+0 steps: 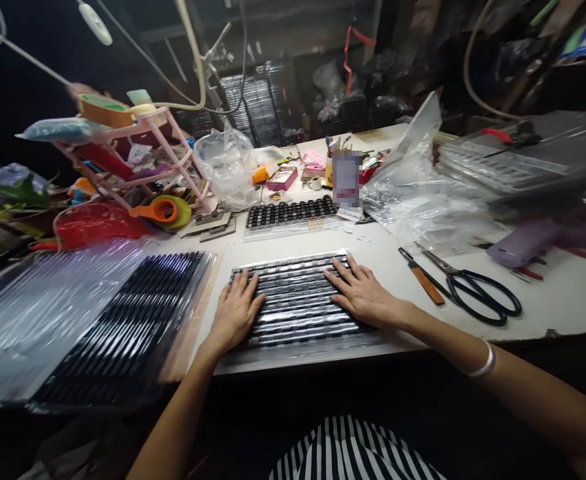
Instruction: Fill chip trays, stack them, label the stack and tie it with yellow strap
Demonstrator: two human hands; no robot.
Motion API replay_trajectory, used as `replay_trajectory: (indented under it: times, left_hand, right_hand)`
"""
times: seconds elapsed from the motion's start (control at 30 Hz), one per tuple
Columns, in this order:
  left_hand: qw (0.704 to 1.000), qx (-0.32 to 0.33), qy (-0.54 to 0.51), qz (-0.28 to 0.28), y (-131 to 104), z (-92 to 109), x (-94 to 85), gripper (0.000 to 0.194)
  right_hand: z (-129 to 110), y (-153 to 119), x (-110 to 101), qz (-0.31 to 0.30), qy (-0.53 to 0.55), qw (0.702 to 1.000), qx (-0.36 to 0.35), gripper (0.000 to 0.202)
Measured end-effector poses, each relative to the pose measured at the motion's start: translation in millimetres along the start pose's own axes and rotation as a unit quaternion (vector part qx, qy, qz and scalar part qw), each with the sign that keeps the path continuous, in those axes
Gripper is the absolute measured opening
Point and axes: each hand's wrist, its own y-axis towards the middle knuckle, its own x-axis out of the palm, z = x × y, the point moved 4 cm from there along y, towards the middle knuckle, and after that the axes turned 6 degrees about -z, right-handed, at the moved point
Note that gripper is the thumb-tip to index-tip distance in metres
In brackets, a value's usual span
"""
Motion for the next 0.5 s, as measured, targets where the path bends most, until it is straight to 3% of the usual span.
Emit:
replay_trajectory:
  times: [0.17,0.3,0.4,0.5]
  left_hand:
    - [0.997,-0.056,-0.026,0.046,11.1,-31.8,-1.9,0.056]
    - [0.999,0.001,-0.046,0.028,16.1,-40.1,-6.0,0.056]
    - [0.994,0.072,-0.088,-0.002,19.3,-33.6,-4.9,0.056]
    - [0.986,0.126,-0.111,-0.017,24.0,0.6,-0.6,0.054]
  right_hand:
    - [-21.6,-43.2,4.8,0.028,0.058,0.994,0.091,0.051]
    - [-41.9,-72.0,5.0,0.102,0.106,0.979,0.143,0.043]
    - [-47.8,-110.8,9.1,0.153,0.169,0.961,0.156,0.04]
    - [-43.0,-166.8,20.7,0.233,0.255,0.911,0.225,0.041]
